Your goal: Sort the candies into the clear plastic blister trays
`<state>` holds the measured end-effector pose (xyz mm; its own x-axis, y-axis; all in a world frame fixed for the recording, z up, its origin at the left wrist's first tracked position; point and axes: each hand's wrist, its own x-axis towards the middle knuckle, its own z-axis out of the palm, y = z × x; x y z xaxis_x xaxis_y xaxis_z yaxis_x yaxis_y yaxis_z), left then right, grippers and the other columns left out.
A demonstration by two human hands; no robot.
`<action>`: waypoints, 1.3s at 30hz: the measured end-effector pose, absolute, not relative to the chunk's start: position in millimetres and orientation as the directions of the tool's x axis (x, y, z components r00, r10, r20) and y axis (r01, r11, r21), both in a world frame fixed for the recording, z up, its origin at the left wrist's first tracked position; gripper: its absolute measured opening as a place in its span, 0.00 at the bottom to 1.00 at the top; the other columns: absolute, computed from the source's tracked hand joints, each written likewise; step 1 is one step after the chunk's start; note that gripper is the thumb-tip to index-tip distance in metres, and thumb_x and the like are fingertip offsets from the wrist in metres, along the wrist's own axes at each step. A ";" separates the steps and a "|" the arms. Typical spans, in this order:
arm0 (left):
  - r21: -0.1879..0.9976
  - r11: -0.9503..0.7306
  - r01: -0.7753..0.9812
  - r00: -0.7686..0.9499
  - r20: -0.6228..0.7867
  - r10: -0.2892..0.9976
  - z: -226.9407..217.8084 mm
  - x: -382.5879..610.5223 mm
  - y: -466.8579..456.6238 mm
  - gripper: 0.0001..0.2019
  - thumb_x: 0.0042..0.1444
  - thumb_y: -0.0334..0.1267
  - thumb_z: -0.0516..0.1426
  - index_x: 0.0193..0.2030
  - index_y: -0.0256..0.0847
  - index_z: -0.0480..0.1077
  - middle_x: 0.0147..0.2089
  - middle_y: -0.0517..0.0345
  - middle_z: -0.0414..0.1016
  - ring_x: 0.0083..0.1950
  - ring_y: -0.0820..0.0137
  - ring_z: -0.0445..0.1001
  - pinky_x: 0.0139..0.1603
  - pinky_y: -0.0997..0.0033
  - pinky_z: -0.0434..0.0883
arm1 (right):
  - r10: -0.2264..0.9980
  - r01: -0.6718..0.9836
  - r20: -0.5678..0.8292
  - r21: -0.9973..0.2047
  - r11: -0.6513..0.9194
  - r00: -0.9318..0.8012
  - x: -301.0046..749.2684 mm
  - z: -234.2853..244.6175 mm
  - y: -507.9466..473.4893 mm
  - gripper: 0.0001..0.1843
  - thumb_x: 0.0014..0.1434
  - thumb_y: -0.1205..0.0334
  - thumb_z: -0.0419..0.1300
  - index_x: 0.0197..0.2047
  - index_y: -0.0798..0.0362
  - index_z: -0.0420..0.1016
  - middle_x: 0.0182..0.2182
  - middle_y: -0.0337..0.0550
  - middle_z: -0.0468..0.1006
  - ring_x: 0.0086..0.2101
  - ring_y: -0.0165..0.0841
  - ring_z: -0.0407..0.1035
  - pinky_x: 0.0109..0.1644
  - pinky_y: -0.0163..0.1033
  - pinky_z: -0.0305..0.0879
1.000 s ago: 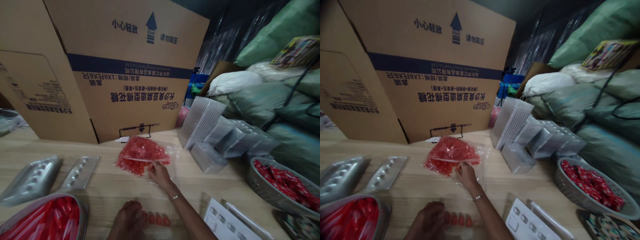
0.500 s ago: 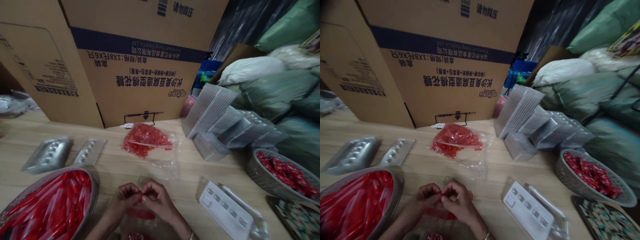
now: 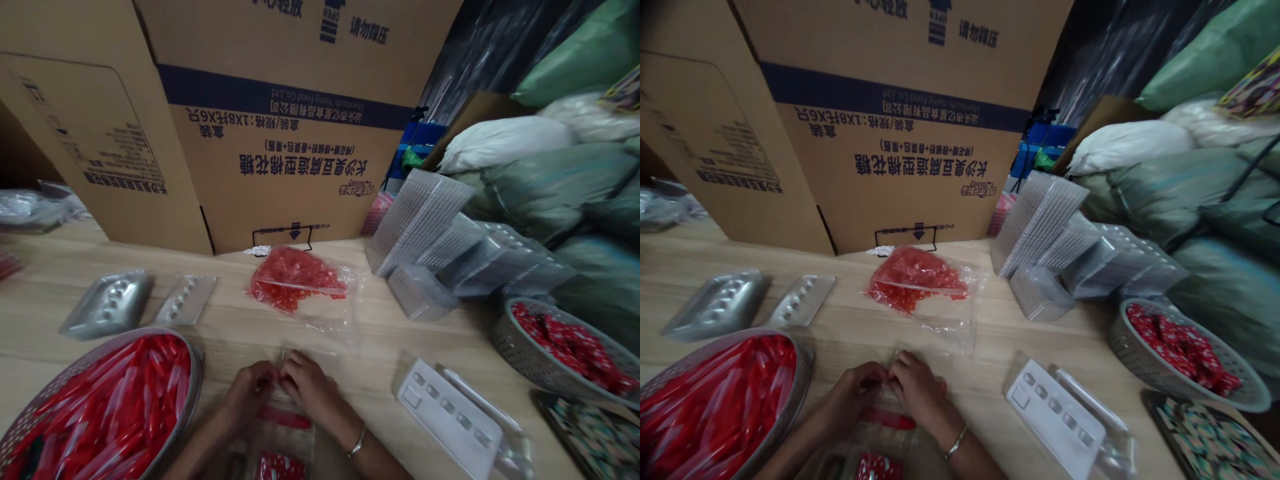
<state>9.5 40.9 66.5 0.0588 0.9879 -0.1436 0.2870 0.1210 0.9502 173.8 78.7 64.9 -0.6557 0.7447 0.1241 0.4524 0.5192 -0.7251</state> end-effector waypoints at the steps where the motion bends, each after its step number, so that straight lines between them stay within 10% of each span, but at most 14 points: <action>1: 0.947 0.123 0.295 0.073 -0.150 0.986 67.3 7.6 42.1 0.09 0.37 0.32 0.52 0.26 0.41 0.72 0.27 0.58 0.76 0.32 0.66 0.73 0.36 0.70 0.67 | 0.747 0.449 0.125 -0.730 0.515 -0.653 173.4 65.7 78.5 0.09 0.55 0.77 0.60 0.33 0.53 0.74 0.35 0.42 0.74 0.38 0.34 0.68 0.42 0.36 0.64; 11: 0.908 0.118 0.402 -0.085 -0.091 0.992 64.3 -3.2 39.4 0.10 0.45 0.41 0.52 0.33 0.42 0.70 0.29 0.58 0.74 0.31 0.67 0.72 0.34 0.69 0.67 | 0.873 0.484 0.192 -0.769 0.418 -0.448 250.2 72.4 75.2 0.11 0.64 0.64 0.52 0.33 0.52 0.74 0.31 0.43 0.76 0.36 0.35 0.71 0.40 0.37 0.65; 33: 0.685 0.056 0.726 0.062 -0.147 0.987 66.5 18.4 51.0 0.07 0.48 0.24 0.56 0.25 0.39 0.68 0.25 0.65 0.64 0.29 0.72 0.67 0.34 0.72 0.61 | 0.822 0.466 0.276 -0.715 0.522 -0.499 260.1 48.7 59.9 0.15 0.68 0.60 0.49 0.35 0.50 0.75 0.32 0.44 0.77 0.36 0.36 0.69 0.43 0.42 0.64; 39: 0.648 0.116 0.753 0.050 -0.232 0.971 72.1 5.0 59.2 0.04 0.56 0.26 0.57 0.37 0.37 0.69 0.23 0.70 0.66 0.26 0.74 0.69 0.31 0.73 0.66 | 0.914 0.529 0.199 -0.763 0.371 -0.354 267.9 53.8 59.7 0.11 0.63 0.60 0.51 0.38 0.51 0.75 0.38 0.46 0.77 0.42 0.36 0.70 0.46 0.39 0.66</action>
<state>5.0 59.2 72.1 0.0503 0.9714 -0.2322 0.7532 0.1158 0.6475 267.9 59.7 53.8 -0.3535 0.9140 0.1992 0.5287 0.3709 -0.7635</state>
